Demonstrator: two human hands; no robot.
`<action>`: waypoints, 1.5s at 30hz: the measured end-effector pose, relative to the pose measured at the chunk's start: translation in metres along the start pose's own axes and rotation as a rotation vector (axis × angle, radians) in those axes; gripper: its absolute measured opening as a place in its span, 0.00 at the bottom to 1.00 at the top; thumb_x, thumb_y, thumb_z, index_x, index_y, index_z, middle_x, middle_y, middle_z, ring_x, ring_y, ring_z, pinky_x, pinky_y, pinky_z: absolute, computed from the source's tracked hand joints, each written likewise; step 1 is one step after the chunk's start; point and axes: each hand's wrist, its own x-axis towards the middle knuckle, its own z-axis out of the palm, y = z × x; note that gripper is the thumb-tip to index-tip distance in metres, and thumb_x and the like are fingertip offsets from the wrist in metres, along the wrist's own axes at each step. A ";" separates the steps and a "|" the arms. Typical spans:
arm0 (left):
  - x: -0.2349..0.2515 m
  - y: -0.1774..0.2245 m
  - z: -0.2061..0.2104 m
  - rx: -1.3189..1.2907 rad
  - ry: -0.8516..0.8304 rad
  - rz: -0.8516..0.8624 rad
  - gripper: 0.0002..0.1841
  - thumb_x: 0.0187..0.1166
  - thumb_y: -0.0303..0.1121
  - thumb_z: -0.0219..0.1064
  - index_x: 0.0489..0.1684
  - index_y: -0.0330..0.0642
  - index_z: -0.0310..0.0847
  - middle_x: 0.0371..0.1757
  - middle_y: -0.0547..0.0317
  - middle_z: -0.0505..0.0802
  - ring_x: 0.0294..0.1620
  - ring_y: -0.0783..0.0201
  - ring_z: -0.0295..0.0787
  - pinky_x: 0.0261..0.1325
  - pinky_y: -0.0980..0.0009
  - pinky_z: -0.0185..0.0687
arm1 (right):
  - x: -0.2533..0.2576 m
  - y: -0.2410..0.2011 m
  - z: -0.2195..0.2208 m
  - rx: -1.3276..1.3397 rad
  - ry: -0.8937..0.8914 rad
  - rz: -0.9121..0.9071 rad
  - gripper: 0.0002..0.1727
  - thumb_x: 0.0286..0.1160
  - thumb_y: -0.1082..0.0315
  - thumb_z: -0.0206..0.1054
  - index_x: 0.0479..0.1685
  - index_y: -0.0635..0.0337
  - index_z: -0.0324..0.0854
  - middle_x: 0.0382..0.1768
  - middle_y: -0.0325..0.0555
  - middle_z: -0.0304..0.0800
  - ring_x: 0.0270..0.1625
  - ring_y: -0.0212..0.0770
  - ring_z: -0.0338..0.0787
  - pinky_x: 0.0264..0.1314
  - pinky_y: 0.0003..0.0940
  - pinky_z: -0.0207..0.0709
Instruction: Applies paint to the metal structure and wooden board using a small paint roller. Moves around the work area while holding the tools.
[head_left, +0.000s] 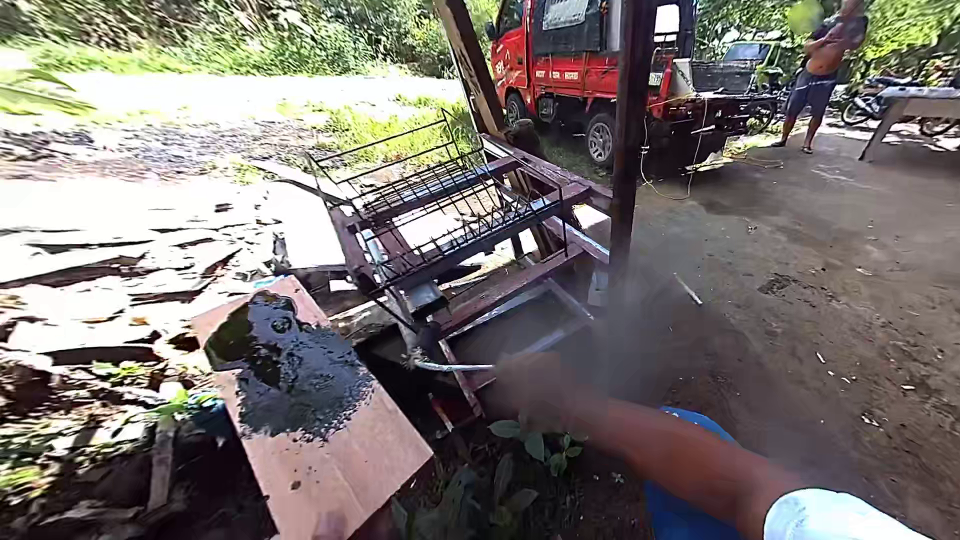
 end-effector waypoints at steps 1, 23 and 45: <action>-0.005 0.006 0.010 0.002 0.020 -0.013 0.09 0.91 0.31 0.51 0.57 0.41 0.74 0.39 0.57 0.95 0.39 0.61 0.97 0.46 0.62 0.96 | -0.006 0.005 0.000 -0.028 0.018 0.016 0.22 0.88 0.53 0.54 0.34 0.56 0.87 0.20 0.46 0.89 0.27 0.49 0.94 0.27 0.53 0.83; -0.007 0.021 0.006 -0.105 0.113 -0.042 0.13 0.91 0.28 0.52 0.63 0.28 0.73 0.44 0.41 0.94 0.40 0.55 0.96 0.46 0.61 0.95 | 0.023 -0.004 0.027 0.016 0.114 -0.137 0.25 0.91 0.52 0.47 0.31 0.59 0.81 0.13 0.48 0.79 0.19 0.54 0.86 0.19 0.52 0.74; -0.008 0.024 0.003 -0.098 0.149 -0.033 0.12 0.91 0.28 0.52 0.63 0.32 0.74 0.43 0.44 0.94 0.38 0.56 0.97 0.42 0.62 0.96 | 0.022 0.016 0.004 1.352 0.121 0.739 0.25 0.98 0.55 0.42 0.27 0.53 0.71 0.08 0.30 0.57 0.08 0.27 0.57 0.12 0.22 0.57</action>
